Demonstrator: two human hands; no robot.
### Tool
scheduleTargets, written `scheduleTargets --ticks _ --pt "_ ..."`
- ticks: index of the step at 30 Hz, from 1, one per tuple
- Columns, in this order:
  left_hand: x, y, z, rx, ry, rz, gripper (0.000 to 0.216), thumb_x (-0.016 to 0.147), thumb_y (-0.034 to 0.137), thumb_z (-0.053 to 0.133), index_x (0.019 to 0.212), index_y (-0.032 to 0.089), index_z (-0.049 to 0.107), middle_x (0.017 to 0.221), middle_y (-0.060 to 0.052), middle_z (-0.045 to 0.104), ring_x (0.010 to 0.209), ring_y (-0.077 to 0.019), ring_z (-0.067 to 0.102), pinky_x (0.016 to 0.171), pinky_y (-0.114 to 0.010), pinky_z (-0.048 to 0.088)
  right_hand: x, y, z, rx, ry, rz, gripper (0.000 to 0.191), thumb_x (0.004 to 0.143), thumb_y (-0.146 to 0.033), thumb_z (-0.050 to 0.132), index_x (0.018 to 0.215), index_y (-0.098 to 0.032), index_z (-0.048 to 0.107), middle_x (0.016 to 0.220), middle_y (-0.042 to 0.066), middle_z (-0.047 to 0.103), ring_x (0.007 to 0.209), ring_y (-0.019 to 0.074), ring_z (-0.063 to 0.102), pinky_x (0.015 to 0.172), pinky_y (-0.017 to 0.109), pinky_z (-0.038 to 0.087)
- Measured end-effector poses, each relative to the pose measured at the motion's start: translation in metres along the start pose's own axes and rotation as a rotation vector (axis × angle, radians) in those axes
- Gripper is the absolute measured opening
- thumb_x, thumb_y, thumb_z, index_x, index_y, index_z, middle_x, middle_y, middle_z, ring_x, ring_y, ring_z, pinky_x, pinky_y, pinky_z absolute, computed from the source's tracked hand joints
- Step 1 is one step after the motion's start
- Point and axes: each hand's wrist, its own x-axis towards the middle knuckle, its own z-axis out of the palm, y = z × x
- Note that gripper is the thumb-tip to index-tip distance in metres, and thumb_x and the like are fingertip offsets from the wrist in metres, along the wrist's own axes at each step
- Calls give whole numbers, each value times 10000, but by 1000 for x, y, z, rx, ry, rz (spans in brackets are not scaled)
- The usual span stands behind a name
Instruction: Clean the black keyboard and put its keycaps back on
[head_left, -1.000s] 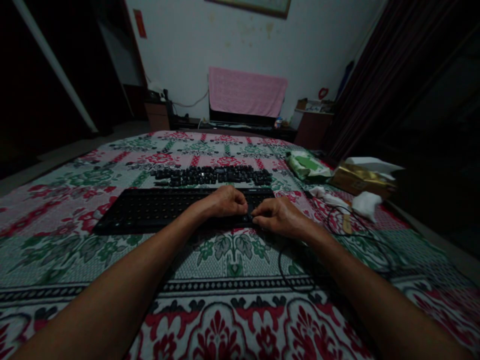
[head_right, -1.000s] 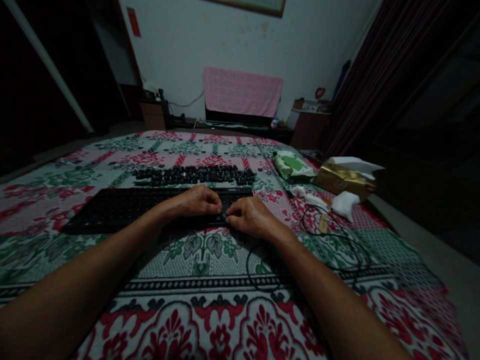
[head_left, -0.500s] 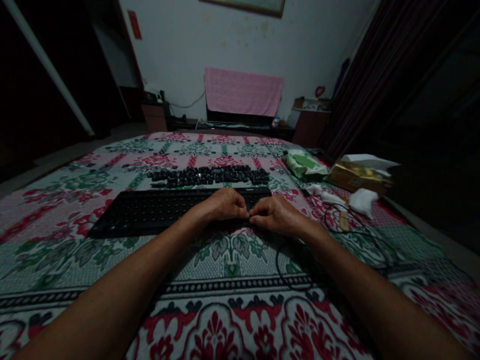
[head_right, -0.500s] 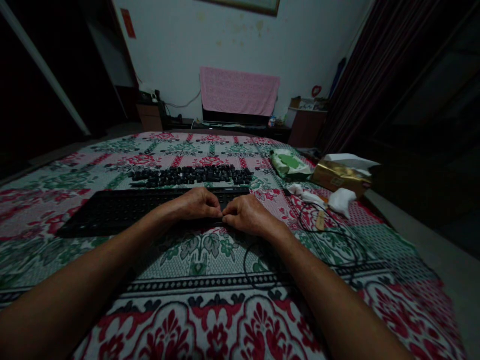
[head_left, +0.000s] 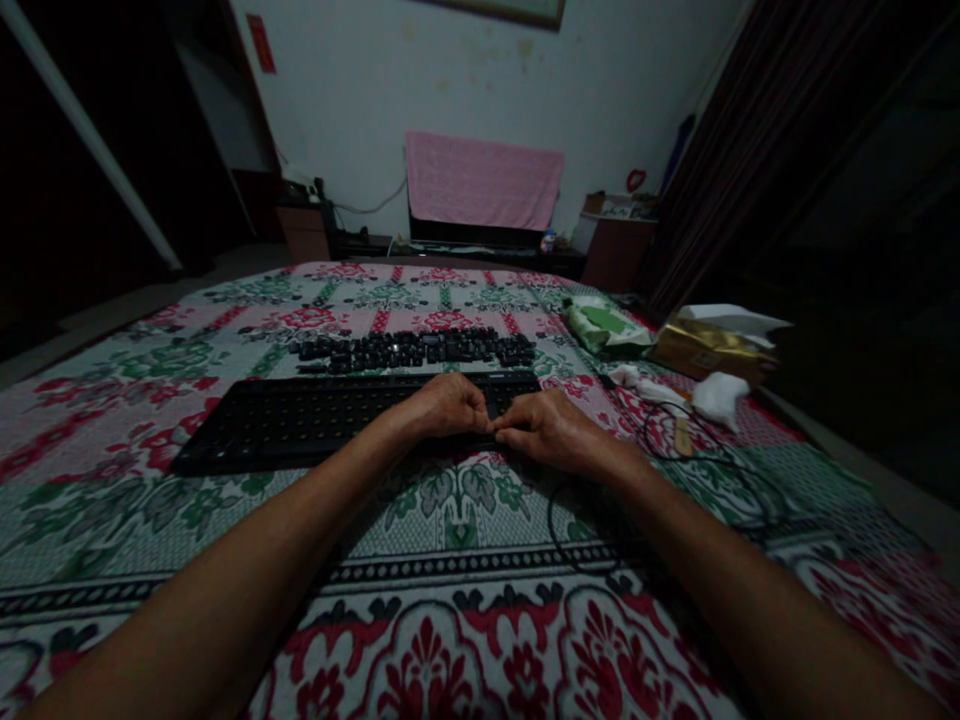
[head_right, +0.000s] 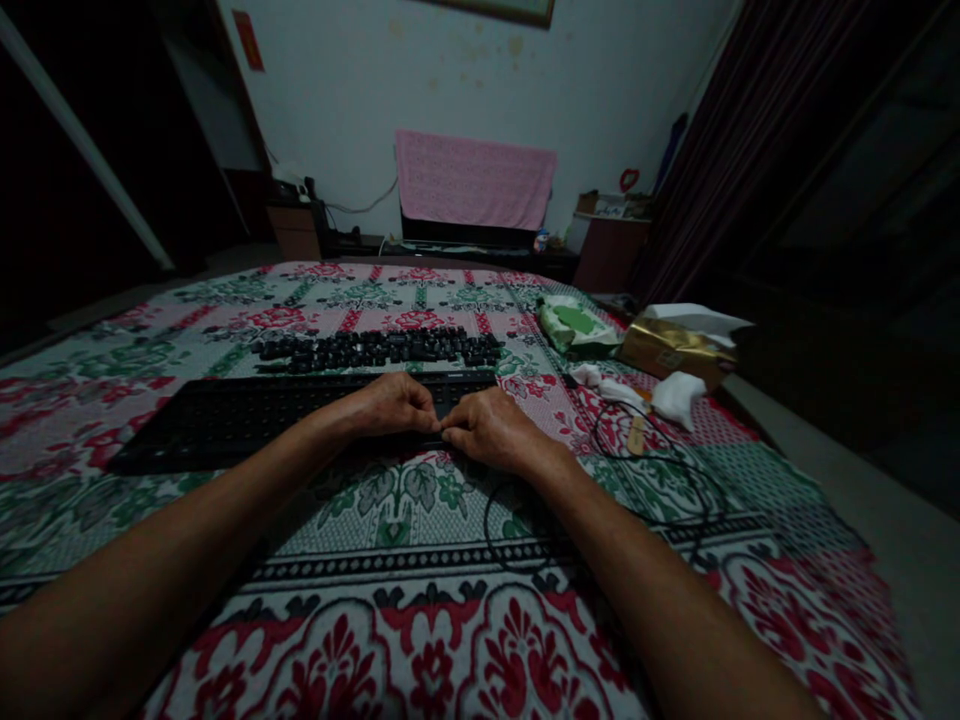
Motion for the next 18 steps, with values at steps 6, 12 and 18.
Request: scheduleTargets --ticks 6,12,18 --pt "-1 2 0 37 -4 -29 238 585 357 595 658 146 675 533 24 559 496 -90 470 449 -191 325 1 7 3 80 -13 7 237 785 -240 503 924 -225 694 763 4 659 635 94 552 559 191 341" --pt "1 -1 1 53 1 3 241 590 368 588 657 153 674 529 28 558 511 -93 472 451 -187 316 3 9 4 97 -12 22 218 768 -235 521 882 -222 706 745 1 665 616 93 556 548 196 337" --pt "-3 8 -1 62 -3 -31 202 583 329 596 628 144 662 519 32 550 503 -86 459 455 -184 316 2 5 3 114 7 51 204 759 -238 534 865 -219 708 775 3 674 648 101 570 573 194 353"
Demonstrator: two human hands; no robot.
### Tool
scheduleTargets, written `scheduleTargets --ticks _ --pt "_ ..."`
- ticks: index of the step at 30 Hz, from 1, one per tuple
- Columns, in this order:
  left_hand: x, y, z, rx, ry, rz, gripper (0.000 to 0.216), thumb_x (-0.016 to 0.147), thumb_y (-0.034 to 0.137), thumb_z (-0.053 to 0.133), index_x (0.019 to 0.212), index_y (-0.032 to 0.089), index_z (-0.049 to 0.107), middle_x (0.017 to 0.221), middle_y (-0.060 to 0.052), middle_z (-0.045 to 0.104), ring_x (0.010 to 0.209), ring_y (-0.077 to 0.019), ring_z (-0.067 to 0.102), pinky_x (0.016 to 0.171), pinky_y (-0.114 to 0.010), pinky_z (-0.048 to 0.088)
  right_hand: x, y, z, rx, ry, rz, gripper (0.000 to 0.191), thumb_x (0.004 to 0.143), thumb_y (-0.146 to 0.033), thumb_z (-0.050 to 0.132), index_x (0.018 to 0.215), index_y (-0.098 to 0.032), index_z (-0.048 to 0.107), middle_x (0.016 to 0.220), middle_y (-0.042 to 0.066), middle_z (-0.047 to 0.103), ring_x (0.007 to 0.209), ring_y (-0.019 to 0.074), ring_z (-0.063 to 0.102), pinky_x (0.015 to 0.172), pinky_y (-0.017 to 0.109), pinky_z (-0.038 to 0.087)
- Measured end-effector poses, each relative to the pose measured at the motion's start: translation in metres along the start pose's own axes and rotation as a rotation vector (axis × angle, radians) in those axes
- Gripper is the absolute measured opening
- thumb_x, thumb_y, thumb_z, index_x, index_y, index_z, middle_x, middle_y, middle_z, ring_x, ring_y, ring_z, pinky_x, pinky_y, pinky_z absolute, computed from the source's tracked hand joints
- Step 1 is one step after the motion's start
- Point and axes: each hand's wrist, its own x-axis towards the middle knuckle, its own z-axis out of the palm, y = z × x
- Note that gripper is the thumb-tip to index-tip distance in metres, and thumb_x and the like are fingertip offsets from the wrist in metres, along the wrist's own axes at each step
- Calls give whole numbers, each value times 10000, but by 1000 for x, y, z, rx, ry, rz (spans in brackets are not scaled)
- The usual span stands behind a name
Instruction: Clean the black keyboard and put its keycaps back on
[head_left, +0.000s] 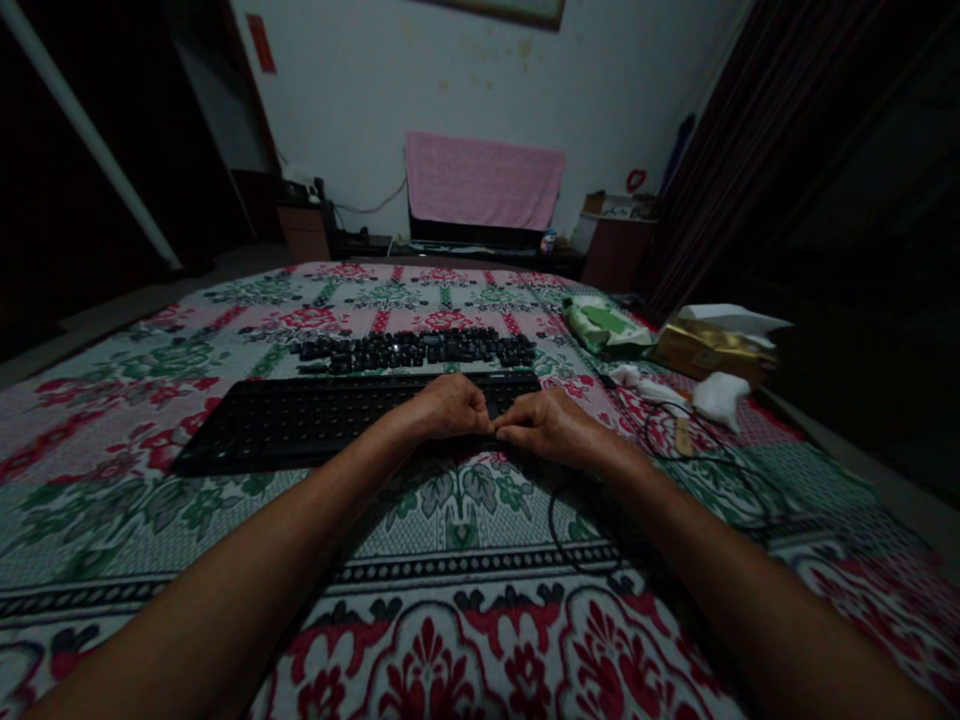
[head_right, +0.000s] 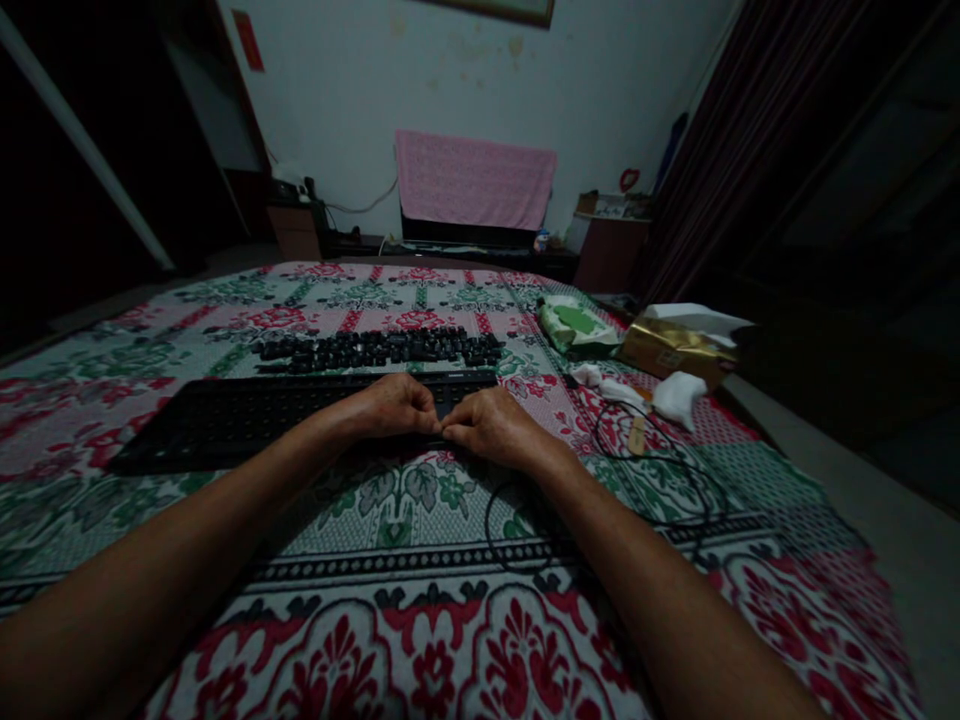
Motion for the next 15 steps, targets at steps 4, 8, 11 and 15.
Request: scheduleTargets --ticks 4,8,11,15 --pt "-2 2 -1 -19 -18 -34 211 586 332 591 648 141 656 494 39 527 474 -81 440 435 -183 302 0 1 3 40 39 56 188 738 -245 556 854 -205 699 772 1 677 667 108 579 591 195 368" --pt "-3 1 -1 -18 -19 -12 203 595 322 580 648 139 649 495 38 525 477 -79 438 433 -181 299 1 5 7 84 34 118 155 718 -250 571 789 -196 697 699 -8 670 622 102 571 570 192 370" --pt "-2 2 0 -11 -13 -17 200 595 324 579 647 144 649 504 37 529 482 -80 445 436 -181 302 2 6 8 105 33 127 155 714 -250 573 789 -198 698 694 -9 670 622 103 571 567 191 372" --pt "-1 4 0 34 0 -39 213 581 344 585 657 161 660 519 34 548 498 -89 465 451 -188 313 2 5 8 108 31 146 153 711 -251 577 784 -197 700 680 -7 667 613 106 567 560 194 375"
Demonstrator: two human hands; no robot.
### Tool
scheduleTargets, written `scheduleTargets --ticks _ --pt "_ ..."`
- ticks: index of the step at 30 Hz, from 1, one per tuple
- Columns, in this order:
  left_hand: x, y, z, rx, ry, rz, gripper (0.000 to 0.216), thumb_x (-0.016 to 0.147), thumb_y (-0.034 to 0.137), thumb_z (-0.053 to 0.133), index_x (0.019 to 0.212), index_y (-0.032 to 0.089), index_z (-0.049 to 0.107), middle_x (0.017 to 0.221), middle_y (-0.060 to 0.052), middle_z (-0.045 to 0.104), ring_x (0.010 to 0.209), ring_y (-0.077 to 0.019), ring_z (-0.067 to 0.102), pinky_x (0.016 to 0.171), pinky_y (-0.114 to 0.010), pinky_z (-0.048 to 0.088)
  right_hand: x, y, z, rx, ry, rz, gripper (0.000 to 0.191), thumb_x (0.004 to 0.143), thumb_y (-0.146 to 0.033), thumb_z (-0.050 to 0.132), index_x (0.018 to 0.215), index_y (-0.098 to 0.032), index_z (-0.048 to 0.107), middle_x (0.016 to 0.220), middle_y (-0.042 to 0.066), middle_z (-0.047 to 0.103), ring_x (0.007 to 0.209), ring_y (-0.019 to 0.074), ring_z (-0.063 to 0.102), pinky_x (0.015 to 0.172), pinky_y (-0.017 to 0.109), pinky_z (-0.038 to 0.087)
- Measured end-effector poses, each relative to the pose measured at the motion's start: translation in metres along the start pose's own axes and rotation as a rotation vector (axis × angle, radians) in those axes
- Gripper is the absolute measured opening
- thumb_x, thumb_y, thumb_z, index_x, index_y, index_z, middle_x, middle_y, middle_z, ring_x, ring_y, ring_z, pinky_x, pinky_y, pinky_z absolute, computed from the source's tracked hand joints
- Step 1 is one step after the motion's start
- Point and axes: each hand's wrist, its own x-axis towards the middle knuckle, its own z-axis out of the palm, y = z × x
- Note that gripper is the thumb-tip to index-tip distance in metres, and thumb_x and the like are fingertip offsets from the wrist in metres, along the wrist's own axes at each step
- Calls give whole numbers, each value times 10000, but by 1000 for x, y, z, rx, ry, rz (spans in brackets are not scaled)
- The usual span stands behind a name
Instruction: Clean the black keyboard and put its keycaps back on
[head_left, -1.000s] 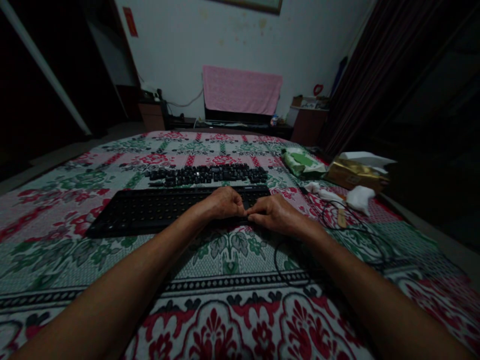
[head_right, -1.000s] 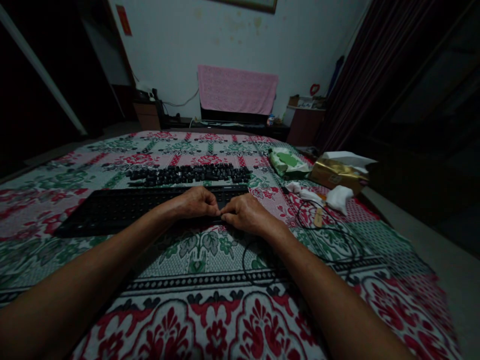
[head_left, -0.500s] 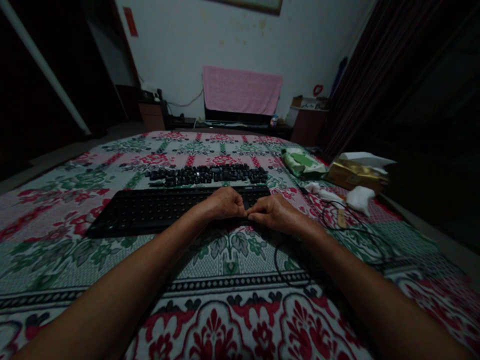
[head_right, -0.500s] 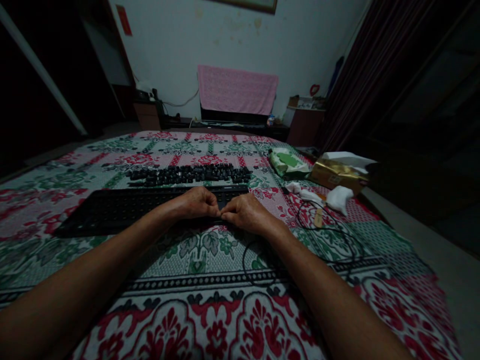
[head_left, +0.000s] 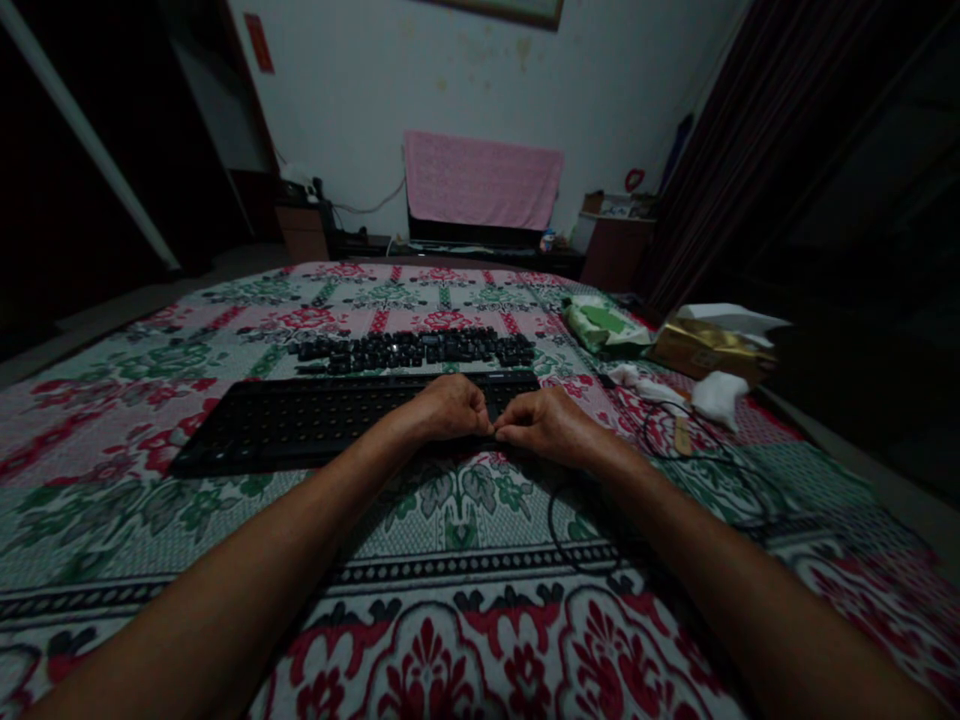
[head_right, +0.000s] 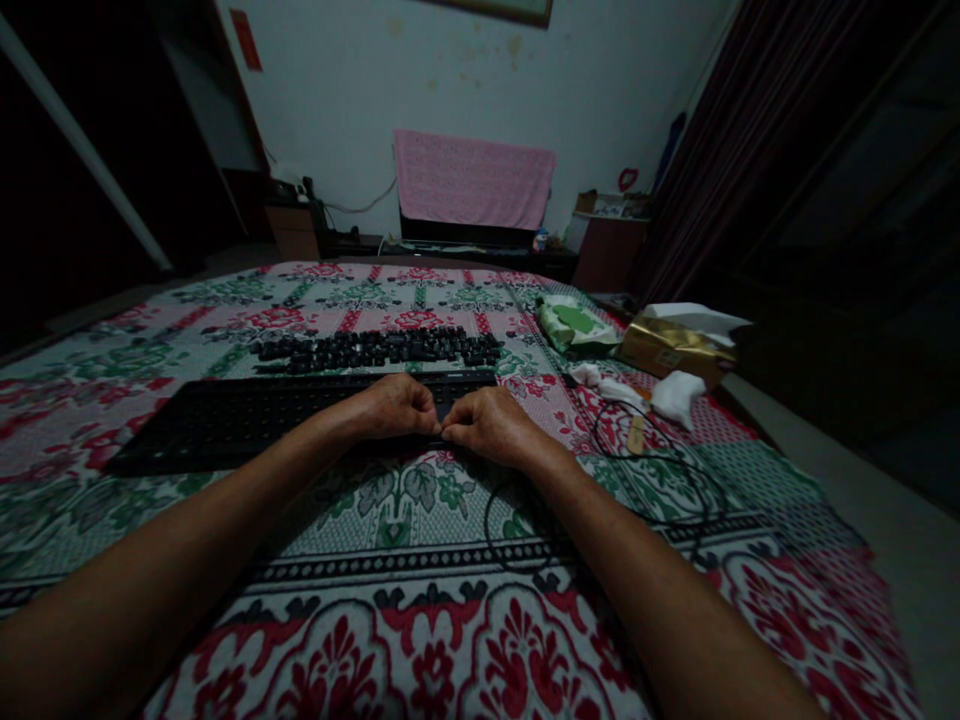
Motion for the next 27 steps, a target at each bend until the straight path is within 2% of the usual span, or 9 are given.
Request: scheduleTargets --ticks 11,17,23,27 --pt "-2 4 -1 42 -2 -20 212 587 340 578 664 157 653 514 32 537 496 -92 460 450 -196 307 -1 1 2 -4 8 -15 163 723 -252 560 786 -189 696 715 1 676 631 107 576 562 190 380" --pt "-2 0 -1 -29 -24 19 200 594 318 577 663 145 648 521 33 527 483 -79 447 428 -179 293 -3 -7 -2 -32 5 -3 170 722 -226 547 823 -191 680 715 -5 664 634 101 564 566 188 368" --pt "-4 2 -5 -103 -74 -9 195 613 284 564 698 132 652 522 31 533 465 -73 435 428 -176 307 -4 -9 -3 -24 -3 2 176 725 -222 534 818 -187 678 688 -7 650 599 93 554 538 186 355" --pt "-2 3 -3 -61 -53 -25 196 592 305 582 686 149 656 526 32 548 475 -77 445 435 -177 310 -3 -5 1 4 15 17 168 721 -228 547 807 -193 688 705 -2 662 620 100 567 549 188 369"
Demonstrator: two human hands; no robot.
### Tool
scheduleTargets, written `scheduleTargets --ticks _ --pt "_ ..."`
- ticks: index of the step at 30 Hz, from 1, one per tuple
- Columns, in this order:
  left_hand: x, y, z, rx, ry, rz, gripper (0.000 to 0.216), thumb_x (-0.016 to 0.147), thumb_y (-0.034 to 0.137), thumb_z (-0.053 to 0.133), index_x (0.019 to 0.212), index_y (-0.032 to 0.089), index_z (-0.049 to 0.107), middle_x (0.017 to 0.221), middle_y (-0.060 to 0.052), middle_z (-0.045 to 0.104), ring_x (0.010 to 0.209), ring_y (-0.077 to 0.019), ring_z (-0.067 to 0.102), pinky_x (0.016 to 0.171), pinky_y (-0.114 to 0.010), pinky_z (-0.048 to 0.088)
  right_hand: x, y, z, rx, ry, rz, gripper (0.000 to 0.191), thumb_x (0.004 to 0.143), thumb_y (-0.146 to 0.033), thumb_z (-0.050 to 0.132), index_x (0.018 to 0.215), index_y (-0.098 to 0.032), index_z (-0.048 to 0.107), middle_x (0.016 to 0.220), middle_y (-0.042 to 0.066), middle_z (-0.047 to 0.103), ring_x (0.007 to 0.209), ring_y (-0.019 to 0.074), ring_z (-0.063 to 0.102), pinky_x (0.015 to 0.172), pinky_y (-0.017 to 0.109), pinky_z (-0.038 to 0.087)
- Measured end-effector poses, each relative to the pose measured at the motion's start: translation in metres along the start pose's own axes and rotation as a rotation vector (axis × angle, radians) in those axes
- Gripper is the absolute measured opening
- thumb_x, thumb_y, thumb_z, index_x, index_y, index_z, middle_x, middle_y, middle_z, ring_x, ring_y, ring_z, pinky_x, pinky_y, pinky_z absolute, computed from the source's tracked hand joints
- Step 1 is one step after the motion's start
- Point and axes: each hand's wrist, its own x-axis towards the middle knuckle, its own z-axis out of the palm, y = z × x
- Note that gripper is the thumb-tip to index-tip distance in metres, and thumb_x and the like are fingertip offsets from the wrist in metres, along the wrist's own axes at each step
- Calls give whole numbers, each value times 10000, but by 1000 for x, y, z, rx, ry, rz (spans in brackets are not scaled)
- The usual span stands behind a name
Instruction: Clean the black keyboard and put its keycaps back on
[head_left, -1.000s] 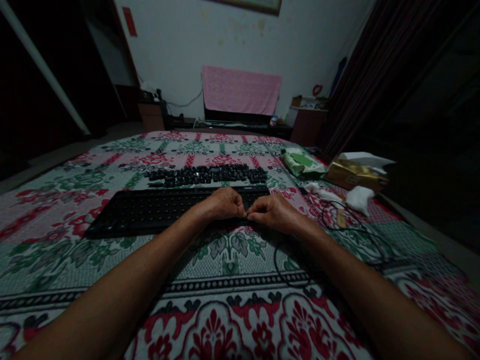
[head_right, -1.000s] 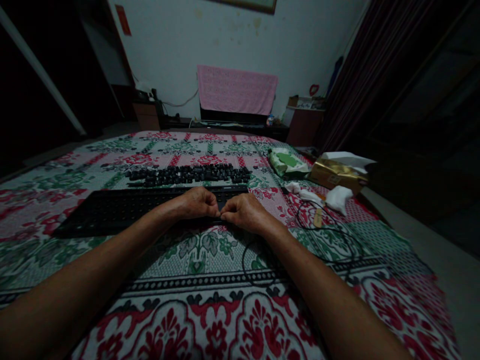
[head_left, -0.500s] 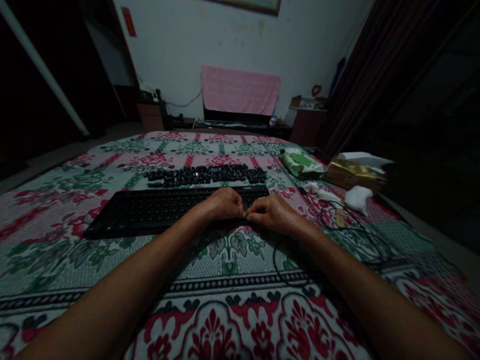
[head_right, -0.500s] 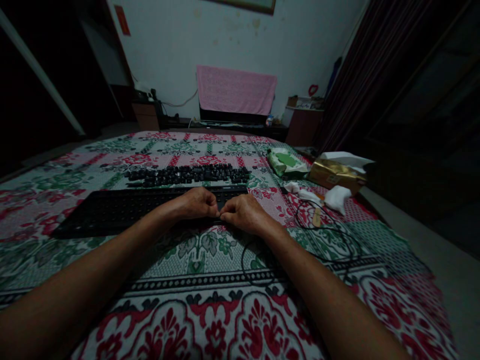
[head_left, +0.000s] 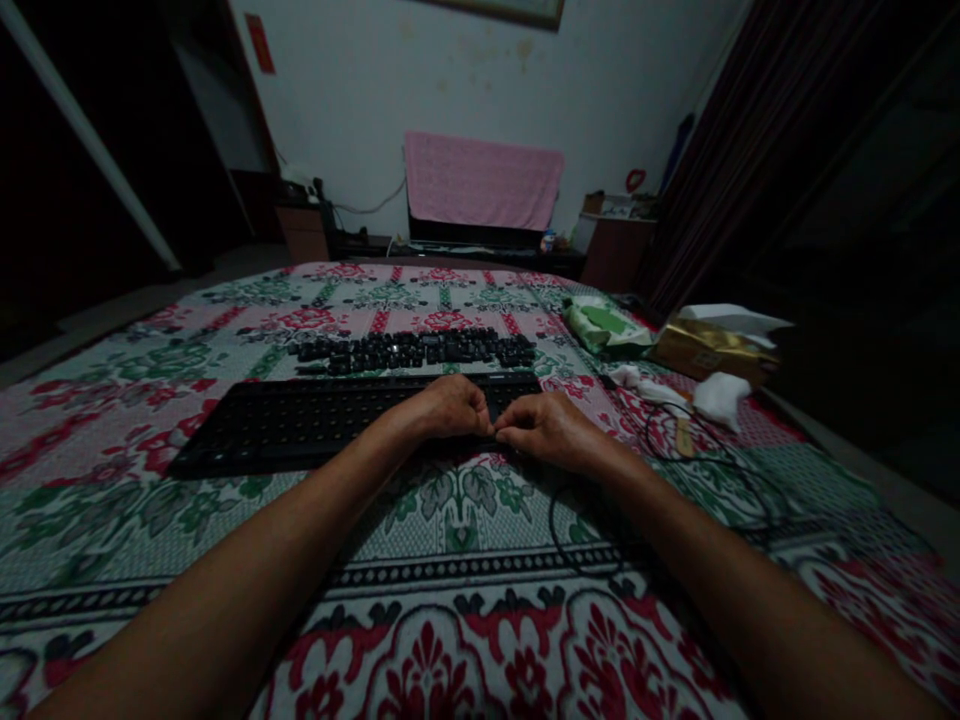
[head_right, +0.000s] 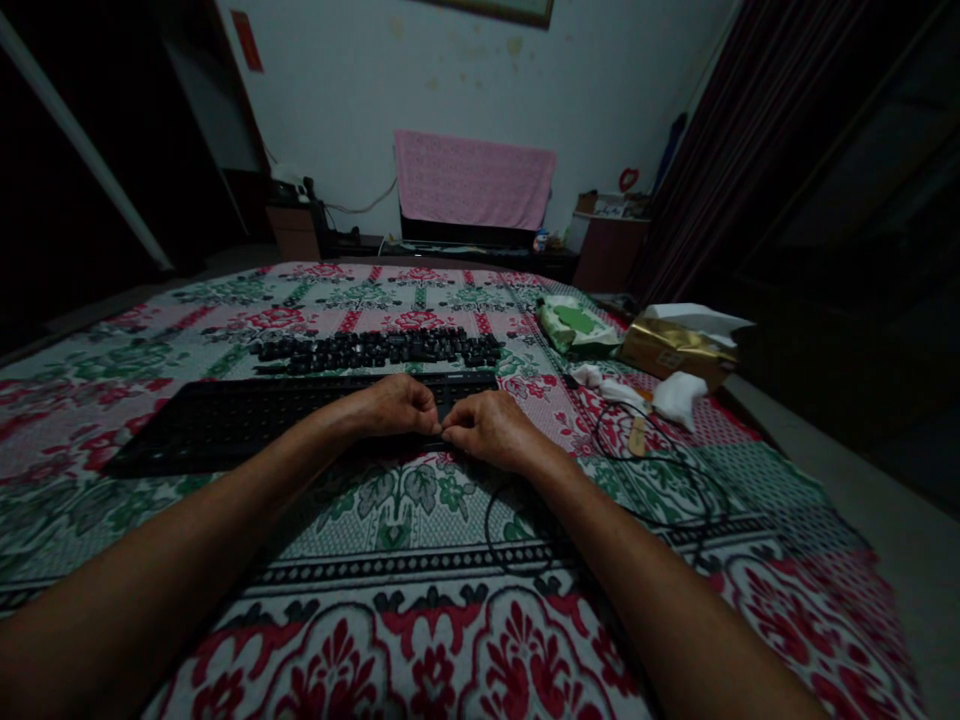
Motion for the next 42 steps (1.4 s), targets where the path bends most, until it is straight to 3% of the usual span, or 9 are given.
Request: scheduleTargets --ticks 6,17,27,35,42 --pt "3 0 4 162 83 19 187 595 311 544 648 173 659 551 14 585 519 -101 489 469 -195 329 1 2 2 -3 -4 -12 157 716 -223 551 791 -192 684 713 -3 668 644 107 577 562 188 380" --pt "-3 8 3 171 101 14 153 577 288 579 629 167 655 526 10 569 511 -100 477 464 -200 317 1 -3 1 -44 8 19 128 702 -211 565 770 -184 670 722 -2 664 641 107 573 560 190 378" --pt "3 -9 -4 -155 -64 42 189 611 248 541 703 124 649 522 40 525 474 -69 419 450 -174 323 -1 -3 -3 -19 -52 -20 214 717 -250 552 894 -197 660 658 -19 645 586 98 550 535 194 352" --pt "2 -12 -8 -171 -124 113 204 627 256 523 725 119 637 578 35 542 513 -67 434 497 -176 343 -2 -11 -6 -49 -47 16 181 721 -256 546 844 -176 653 651 -12 624 566 93 523 522 198 333" --pt "0 -10 -10 -286 -124 36 280 621 402 577 665 127 606 506 46 464 443 -58 363 413 -187 273 -2 -10 -13 24 -22 -12 208 770 -241 477 895 -155 620 718 9 622 614 108 524 543 206 354"
